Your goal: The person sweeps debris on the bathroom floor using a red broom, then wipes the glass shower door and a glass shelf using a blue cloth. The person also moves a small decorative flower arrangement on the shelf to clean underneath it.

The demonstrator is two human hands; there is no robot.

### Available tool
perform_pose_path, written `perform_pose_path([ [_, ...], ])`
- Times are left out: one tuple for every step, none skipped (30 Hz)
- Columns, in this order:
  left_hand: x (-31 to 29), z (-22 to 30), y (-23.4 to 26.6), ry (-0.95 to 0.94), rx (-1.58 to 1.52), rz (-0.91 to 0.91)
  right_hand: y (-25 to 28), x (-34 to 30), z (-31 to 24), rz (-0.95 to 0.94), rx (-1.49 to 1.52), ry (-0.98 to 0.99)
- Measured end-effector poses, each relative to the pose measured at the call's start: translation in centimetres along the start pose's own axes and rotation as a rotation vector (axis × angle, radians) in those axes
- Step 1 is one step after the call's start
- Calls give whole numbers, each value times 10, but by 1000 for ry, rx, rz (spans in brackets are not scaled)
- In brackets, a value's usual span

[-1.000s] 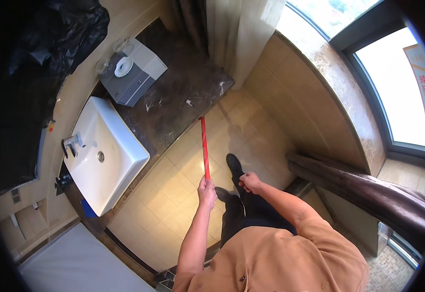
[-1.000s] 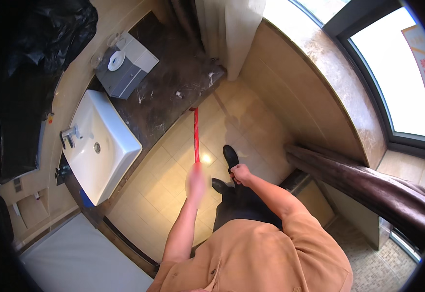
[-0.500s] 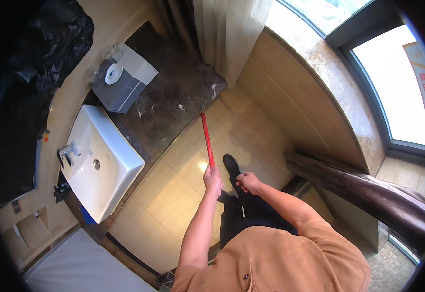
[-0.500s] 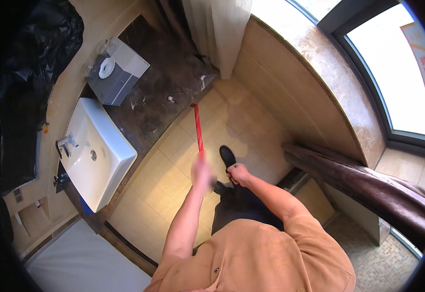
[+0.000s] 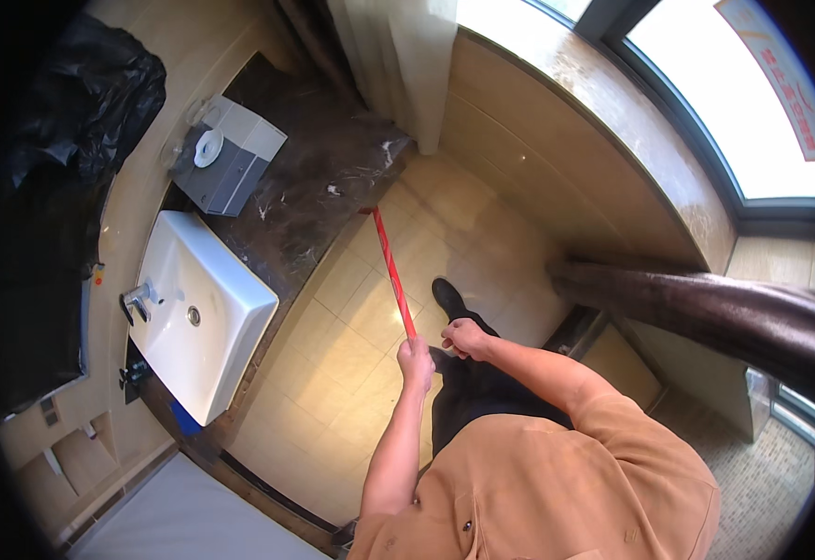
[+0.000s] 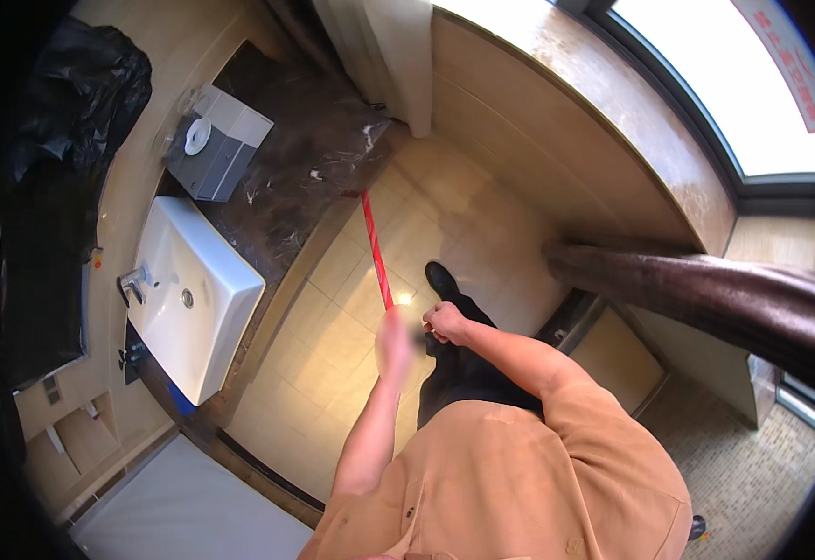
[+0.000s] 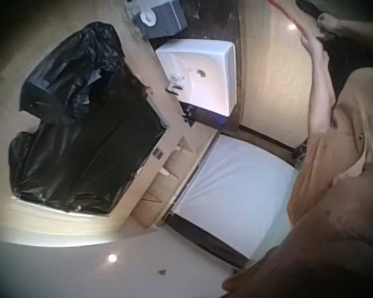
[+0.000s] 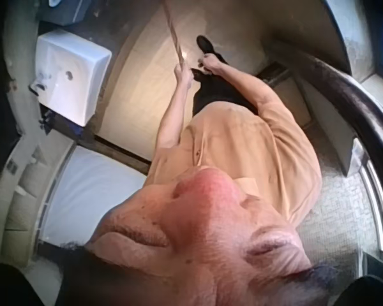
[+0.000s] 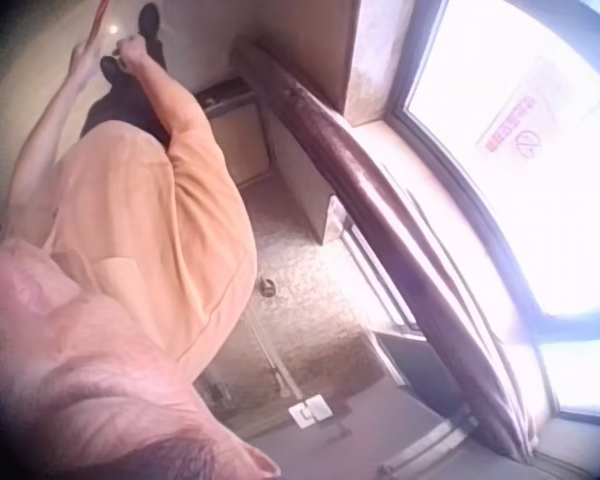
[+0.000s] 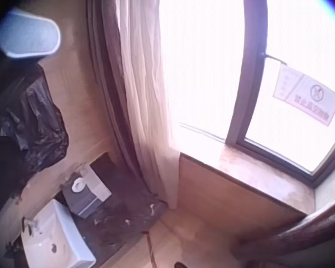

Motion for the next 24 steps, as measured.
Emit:
perform_pose_path([
  [-5, -14, 10, -8, 10, -9, 0, -2, 5, 4, 0, 0],
  [-11, -28, 21, -17, 20, -15, 0, -5, 10, 5, -2, 0],
  [-22, -37, 30, 37, 16, -10, 0, -6, 16, 8, -1, -1],
  [-34, -43, 39, 88, 11, -3, 0, -5, 23, 9, 3, -5],
  [-46, -49, 48, 139, 6, 6, -1, -5, 31, 9, 17, -9],
  [-58, -53, 57, 141, 22, -1, -2, -6, 36, 8, 31, -14],
  [-71, -58, 66, 141, 34, -6, -3, -6, 42, 6, 40, -17],
  [-83, -63, 74, 141, 45, -9, -5, -7, 48, 3, 28, -18],
  [-96, -66, 81, 150, 62, -5, -7, -7, 53, -2, 16, -19],
  [-109, -68, 88, 156, 73, 3, -10, -9, 57, -9, -2, -19],
  [-120, -70, 94, 163, 83, 12, -14, -10, 61, -18, 27, -25],
  [-132, -71, 99, 164, 87, 22, -19, -13, 65, -29, 53, -32],
  [-139, -77, 107, 168, 76, 10, -24, -15, 69, -41, 77, -40],
  [-146, -83, 115, 171, 64, 0, -30, -18, 72, -62, 62, -35],
  [-153, -90, 124, 177, 53, -14, -36, -20, 75, -63, 53, -42],
  [-158, -100, 135, 177, 54, -4, -42, -22, 78, -65, 37, -48],
  [-164, -110, 145, 172, 56, -13, -49, -24, 81, -66, 20, -55],
  [-173, -115, 152, 168, 57, -21, -57, -27, 85, -55, 12, -47],
  [-180, -121, 158, 165, 56, -29, -64, -29, 88, -80, -9, -43],
  [-187, -126, 165, 155, 78, -10, -72, -32, 92, -106, -30, -39],
  [-199, -123, 169, 146, 99, 12, -79, -34, 96, -134, -53, -36],
  [-211, -120, 173, 136, 118, 37, -86, -35, 100, -161, -72, -39],
  [-222, -117, 178, 133, 137, 45, -92, -36, 106, -179, -100, -45],
  [-232, -113, 185, 131, 159, 52, -97, -37, 110, -196, -125, -51],
])
Point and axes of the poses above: each hand's wrist, its own x-axis towards the middle knuckle, its own y-axis out of the back of the hand, z = x × y, the point moved 5 cm from there along x, towards the middle knuckle, and after that the axes turned 2 degrees about -x, right-handed, at the moved point
